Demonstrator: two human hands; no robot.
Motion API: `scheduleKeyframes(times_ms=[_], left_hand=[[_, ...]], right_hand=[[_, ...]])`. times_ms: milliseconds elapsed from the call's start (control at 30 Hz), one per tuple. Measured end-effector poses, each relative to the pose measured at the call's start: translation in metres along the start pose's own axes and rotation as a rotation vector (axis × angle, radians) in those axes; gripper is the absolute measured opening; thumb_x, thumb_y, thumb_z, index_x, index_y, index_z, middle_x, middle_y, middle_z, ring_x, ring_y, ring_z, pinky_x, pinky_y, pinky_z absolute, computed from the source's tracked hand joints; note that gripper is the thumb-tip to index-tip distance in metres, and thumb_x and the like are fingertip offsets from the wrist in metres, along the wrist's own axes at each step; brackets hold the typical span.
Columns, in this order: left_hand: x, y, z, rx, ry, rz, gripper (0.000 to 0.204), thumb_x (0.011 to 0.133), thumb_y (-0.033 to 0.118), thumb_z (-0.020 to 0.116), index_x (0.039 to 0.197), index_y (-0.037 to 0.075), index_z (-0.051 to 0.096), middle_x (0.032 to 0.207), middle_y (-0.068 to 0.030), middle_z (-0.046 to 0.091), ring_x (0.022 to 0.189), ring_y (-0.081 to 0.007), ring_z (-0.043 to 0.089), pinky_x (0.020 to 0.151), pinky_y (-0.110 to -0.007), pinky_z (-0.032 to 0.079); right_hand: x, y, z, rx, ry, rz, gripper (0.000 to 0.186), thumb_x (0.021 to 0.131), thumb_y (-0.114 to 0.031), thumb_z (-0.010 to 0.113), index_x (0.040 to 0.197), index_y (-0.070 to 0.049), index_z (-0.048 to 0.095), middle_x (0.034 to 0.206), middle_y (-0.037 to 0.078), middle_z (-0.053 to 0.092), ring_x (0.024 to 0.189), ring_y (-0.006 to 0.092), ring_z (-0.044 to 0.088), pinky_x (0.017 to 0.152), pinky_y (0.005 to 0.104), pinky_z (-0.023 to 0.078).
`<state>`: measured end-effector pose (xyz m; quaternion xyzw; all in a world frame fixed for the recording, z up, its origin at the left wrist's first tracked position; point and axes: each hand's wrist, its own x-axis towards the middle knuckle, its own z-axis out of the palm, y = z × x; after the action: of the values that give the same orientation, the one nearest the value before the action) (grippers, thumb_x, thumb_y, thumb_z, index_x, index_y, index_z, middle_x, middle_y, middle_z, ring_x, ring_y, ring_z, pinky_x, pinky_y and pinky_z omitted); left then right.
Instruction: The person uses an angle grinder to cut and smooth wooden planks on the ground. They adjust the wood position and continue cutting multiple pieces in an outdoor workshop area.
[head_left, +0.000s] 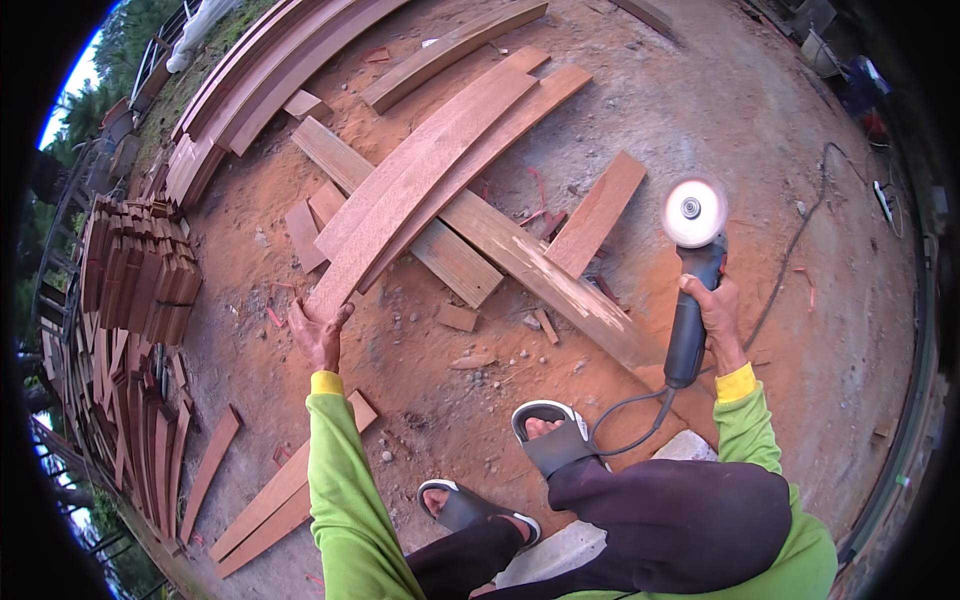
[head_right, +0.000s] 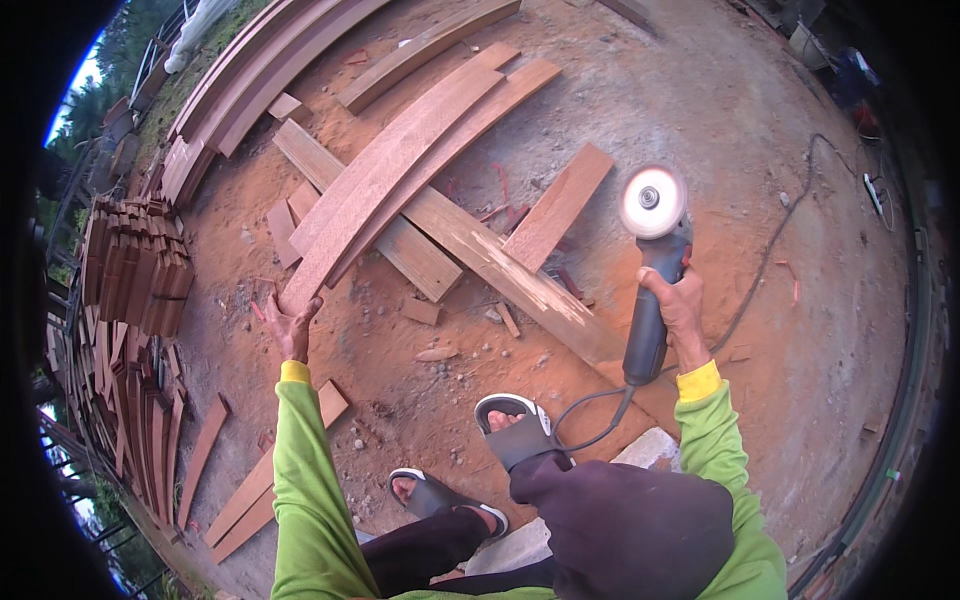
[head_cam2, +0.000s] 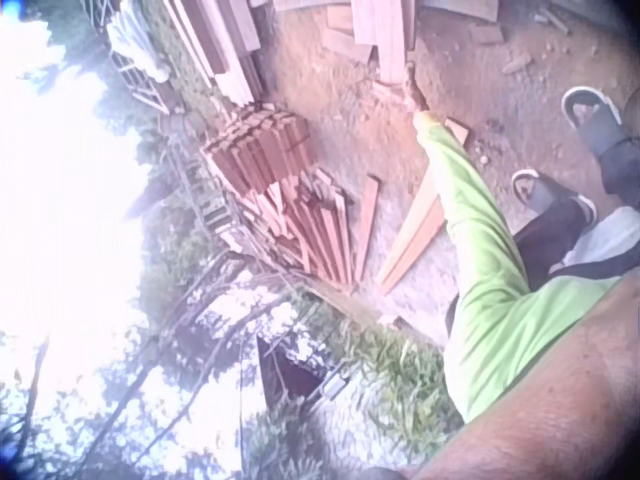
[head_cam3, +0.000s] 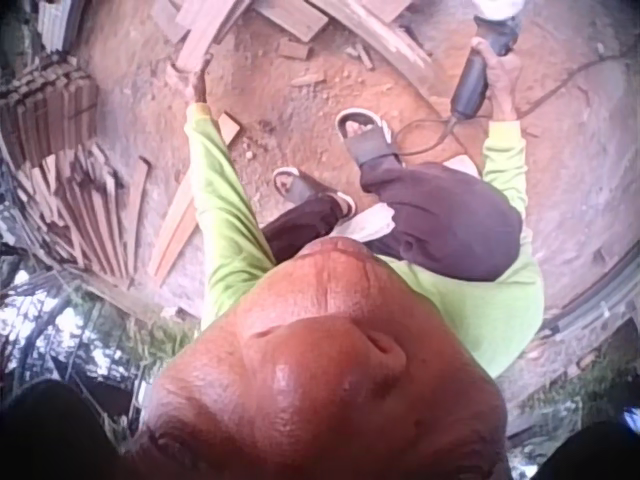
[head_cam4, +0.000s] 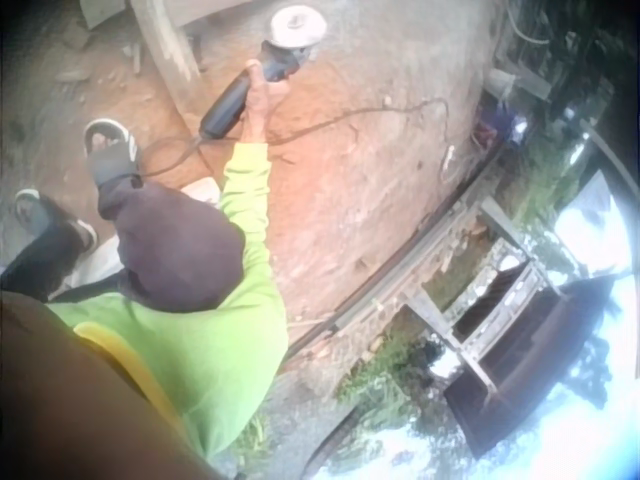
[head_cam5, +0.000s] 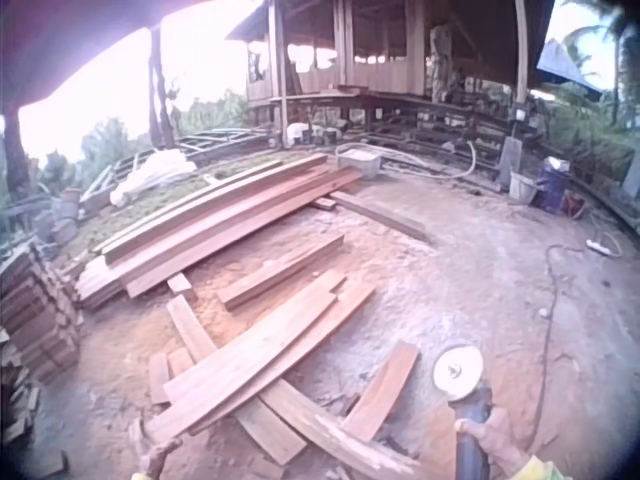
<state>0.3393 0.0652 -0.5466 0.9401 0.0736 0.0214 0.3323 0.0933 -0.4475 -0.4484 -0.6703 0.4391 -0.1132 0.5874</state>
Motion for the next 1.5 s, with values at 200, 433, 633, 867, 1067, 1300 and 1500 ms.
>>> scheduleKeyframes(times_ms=[200, 433, 633, 867, 1067, 1300, 1500], left_hand=[[0.037, 0.005, 0.035, -0.376, -0.089, 0.146, 0.097, 0.073, 0.024, 0.086, 0.146, -0.006, 0.029, 0.147, -0.0226, 0.037, 0.138, -0.0316, 0.036, 0.115, -0.038, 0.028], [0.056, 0.051, 0.044, -0.449, -0.139, 0.063, 0.097, 0.085, 0.023, 0.073, 0.153, -0.003, 0.009, 0.155, -0.0287, 0.023, 0.145, -0.0318, 0.026, 0.118, -0.04, 0.022], [0.004, 0.084, 0.073, 0.043, 0.34, 0.485, 0.068, 0.08, 0.024, 0.075, 0.136, 0.0, 0.045, 0.132, -0.0219, 0.053, 0.123, -0.0387, 0.049, 0.107, -0.045, 0.036], [-0.1, 0.177, 0.146, -0.04, -0.069, 0.783, 0.063, 0.08, 0.04, 0.075, 0.123, -0.001, 0.054, 0.123, -0.02, 0.057, 0.12, -0.038, 0.049, 0.103, -0.047, 0.039], [-0.14, 0.223, 0.187, 0.206, -0.296, 0.692, 0.097, 0.071, 0.065, 0.071, 0.132, -0.007, 0.047, 0.14, -0.0238, 0.042, 0.137, -0.0379, 0.033, 0.107, -0.064, 0.027], [-0.132, 0.218, 0.148, 0.39, -0.257, 0.842, 0.08, 0.067, 0.048, 0.077, 0.12, -0.008, 0.055, 0.122, -0.023, 0.053, 0.122, -0.0342, 0.045, 0.098, -0.05, 0.038], [-0.154, 0.142, 0.074, 0.496, -0.498, 0.508, 0.078, 0.06, 0.034, 0.084, 0.12, -0.003, 0.051, 0.1, -0.0181, 0.061, 0.102, -0.0324, 0.056, 0.081, -0.044, 0.046]], right_hand=[[-0.002, -0.003, 0.002, -0.022, 0.005, -0.065, 0.034, 0.075, -0.019, 0.078, 0.097, 0.0, 0.06, 0.079, 0.003, 0.06, 0.059, 0.0102, 0.057, 0.051, 0.0264, 0.047], [-0.001, -0.001, 0.001, -0.041, 0.01, -0.087, 0.031, 0.076, -0.021, 0.077, 0.094, -0.001, 0.061, 0.073, 0.001, 0.058, 0.053, 0.0091, 0.055, 0.047, 0.0253, 0.045], [-0.005, -0.006, 0.0, -0.075, 0.004, -0.019, 0.031, 0.077, -0.02, 0.077, 0.095, 0.0, 0.061, 0.075, 0.002, 0.06, 0.054, 0.0096, 0.056, 0.048, 0.0253, 0.046], [-0.001, -0.002, 0.001, -0.058, -0.005, -0.02, 0.034, 0.076, -0.027, 0.077, 0.09, -0.002, 0.06, 0.068, 0.001, 0.057, 0.049, 0.0092, 0.055, 0.044, 0.0246, 0.044], [-0.003, 0.002, 0.002, -0.027, 0.011, 0.027, 0.038, 0.076, -0.024, 0.077, 0.099, 0.002, 0.06, 0.074, 0.003, 0.059, 0.053, 0.0117, 0.056, 0.047, 0.0265, 0.046], [0.008, 0.022, -0.007, 0.074, 0.005, 0.057, 0.037, 0.078, -0.026, 0.077, 0.094, 0.001, 0.058, 0.071, 0.006, 0.059, 0.05, 0.0136, 0.057, 0.045, 0.0262, 0.047], [-0.003, 0.005, 0.005, 0.074, -0.093, 0.107, 0.039, 0.079, -0.029, 0.078, 0.09, 0.001, 0.057, 0.067, 0.01, 0.061, 0.048, 0.0175, 0.06, 0.044, 0.0271, 0.051]])
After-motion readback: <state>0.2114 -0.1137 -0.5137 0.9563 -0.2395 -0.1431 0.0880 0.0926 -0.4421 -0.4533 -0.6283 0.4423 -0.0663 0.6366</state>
